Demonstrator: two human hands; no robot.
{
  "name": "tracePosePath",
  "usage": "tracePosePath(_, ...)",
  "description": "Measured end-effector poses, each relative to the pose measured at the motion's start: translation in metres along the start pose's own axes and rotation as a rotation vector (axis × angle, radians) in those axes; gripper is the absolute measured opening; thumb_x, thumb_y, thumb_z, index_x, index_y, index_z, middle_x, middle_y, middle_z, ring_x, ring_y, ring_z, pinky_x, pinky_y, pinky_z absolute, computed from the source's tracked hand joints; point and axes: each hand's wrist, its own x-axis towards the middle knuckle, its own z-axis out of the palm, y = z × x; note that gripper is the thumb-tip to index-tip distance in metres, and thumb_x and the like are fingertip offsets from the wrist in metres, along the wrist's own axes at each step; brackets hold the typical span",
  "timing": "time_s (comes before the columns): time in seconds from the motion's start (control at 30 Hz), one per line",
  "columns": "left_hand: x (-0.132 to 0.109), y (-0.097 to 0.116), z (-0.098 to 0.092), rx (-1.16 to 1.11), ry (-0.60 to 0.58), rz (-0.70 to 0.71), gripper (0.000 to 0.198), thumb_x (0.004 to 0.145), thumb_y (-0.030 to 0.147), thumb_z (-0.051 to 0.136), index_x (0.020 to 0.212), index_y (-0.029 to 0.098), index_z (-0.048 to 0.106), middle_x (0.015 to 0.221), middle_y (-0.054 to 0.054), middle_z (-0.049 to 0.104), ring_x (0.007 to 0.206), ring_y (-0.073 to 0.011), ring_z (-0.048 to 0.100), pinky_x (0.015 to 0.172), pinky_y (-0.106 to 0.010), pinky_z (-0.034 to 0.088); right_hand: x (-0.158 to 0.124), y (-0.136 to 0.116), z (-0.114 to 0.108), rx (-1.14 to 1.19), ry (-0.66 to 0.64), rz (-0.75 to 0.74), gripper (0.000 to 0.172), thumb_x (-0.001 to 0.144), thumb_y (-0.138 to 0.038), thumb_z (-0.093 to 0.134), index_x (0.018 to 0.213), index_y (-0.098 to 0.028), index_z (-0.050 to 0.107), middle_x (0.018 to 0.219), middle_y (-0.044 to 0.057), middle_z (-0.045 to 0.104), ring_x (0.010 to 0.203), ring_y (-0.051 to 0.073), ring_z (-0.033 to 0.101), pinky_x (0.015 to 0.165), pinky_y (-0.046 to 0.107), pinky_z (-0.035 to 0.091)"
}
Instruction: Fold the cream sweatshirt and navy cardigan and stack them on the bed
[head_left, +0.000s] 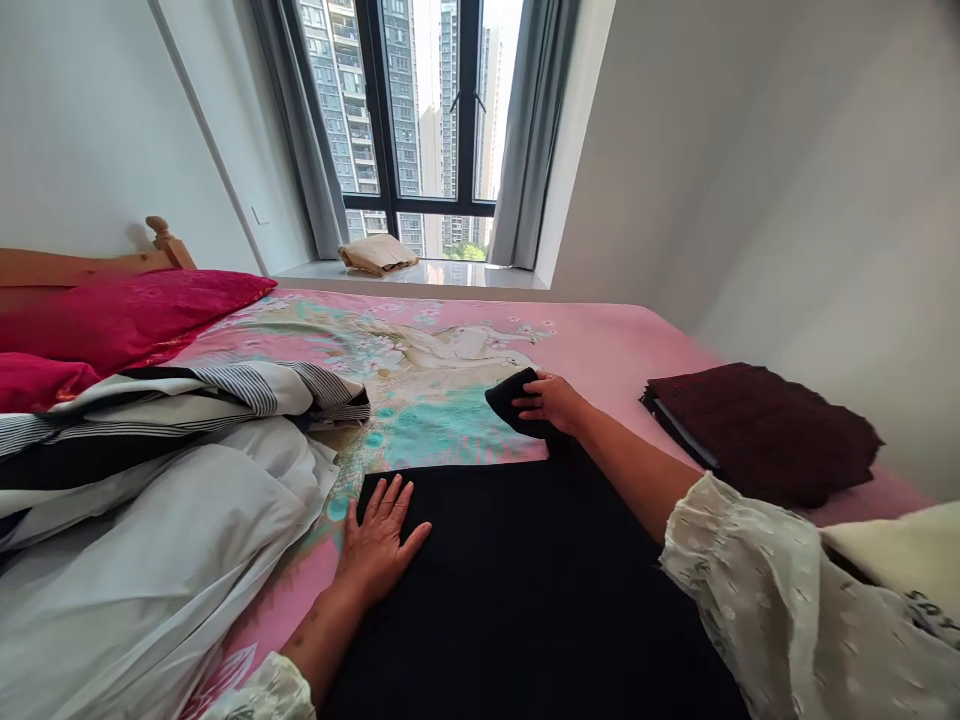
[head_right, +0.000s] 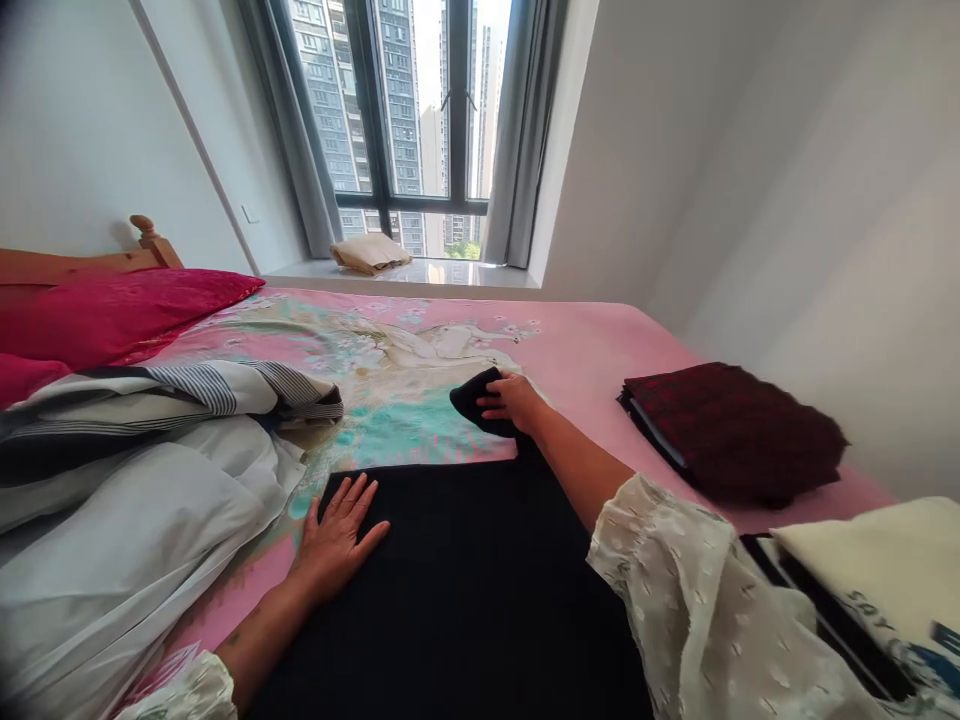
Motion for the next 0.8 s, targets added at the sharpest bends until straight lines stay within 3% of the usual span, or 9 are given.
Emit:
tracePosePath(0.17, 0.017, -0.008, -0.011, 0.032, 0.019, -0.03, 0.056, 0.09, 0.044, 0.024, 0.142, 0.024, 0.03, 0.153, -0.004, 0.019, 0.142, -0.0243, 0.01, 0.11, -0.057, 0.007, -0.065, -0.021, -0.044, 0.267, -0.009, -0.024, 0.019, 0.076, -0.028, 0.06, 0.091, -0.022, 0.052, 0.101, 0.005, 0.062, 0.083, 0.019, 0.064, 0.068, 0.032, 0.055)
tracePosePath(0.3, 0.041, -0.023, -0.027, 0.118, 0.004, 0.003, 0.058, 0.084, 0.023, 0.032, 0.142, 0.02, 0.03, 0.149, -0.005, 0.031, 0.14, -0.0253, 0.015, 0.109, -0.057, 0.009, -0.101, -0.024, -0.068, 0.379, 0.046, -0.02, 0.018, 0.075, -0.028, 0.062, 0.09, -0.023, 0.054, 0.1, 0.003, 0.064, 0.081, 0.019, 0.064, 0.07, 0.033, 0.054)
tracePosePath(0.4, 0.058, -0.029, -0.038, 0.148, -0.014, -0.007, 0.057, 0.078, 0.018, 0.036, 0.134, 0.021, 0.044, 0.136, -0.007, 0.051, 0.131, -0.0279, 0.034, 0.107, -0.058, 0.012, -0.123, -0.025, -0.083, 0.41, 0.087, -0.038, 0.017, 0.076, -0.03, 0.061, 0.091, -0.024, 0.055, 0.1, 0.002, 0.064, 0.084, 0.02, 0.064, 0.078, 0.037, 0.053)
tracePosePath(0.5, 0.065, -0.029, -0.052, 0.148, -0.012, 0.014, 0.042, 0.074, 0.02, 0.041, 0.11, 0.026, 0.063, 0.114, -0.006, 0.066, 0.113, -0.0295, 0.051, 0.104, -0.058, 0.017, -0.148, -0.03, -0.097, 0.388, 0.131, -0.088, 0.017, 0.077, -0.032, 0.059, 0.091, -0.024, 0.054, 0.104, 0.002, 0.064, 0.089, 0.021, 0.064, 0.084, 0.041, 0.051)
tracePosePath(0.63, 0.056, -0.027, -0.075, 0.127, 0.011, 0.073, 0.029, 0.074, 0.026, 0.043, 0.088, 0.027, 0.068, 0.102, -0.004, 0.068, 0.103, -0.0277, 0.055, 0.1, -0.054, 0.025, -0.191, -0.042, -0.111, 0.367, 0.154, -0.163, 0.014, 0.078, -0.033, 0.058, 0.09, -0.025, 0.055, 0.104, 0.001, 0.065, 0.091, 0.021, 0.064, 0.089, 0.045, 0.049)
tracePosePath(0.8, 0.019, -0.033, -0.091, 0.064, 0.157, 0.177, 0.027, 0.076, 0.024, 0.042, 0.083, 0.026, 0.068, 0.095, -0.004, 0.069, 0.099, -0.024, 0.057, 0.105, -0.051, 0.02, -0.26, -0.048, -0.112, 0.28, 0.193, -0.235, 0.016, 0.079, -0.036, 0.057, 0.093, -0.027, 0.058, 0.103, 0.003, 0.066, 0.093, 0.025, 0.063, 0.089, 0.05, 0.048)
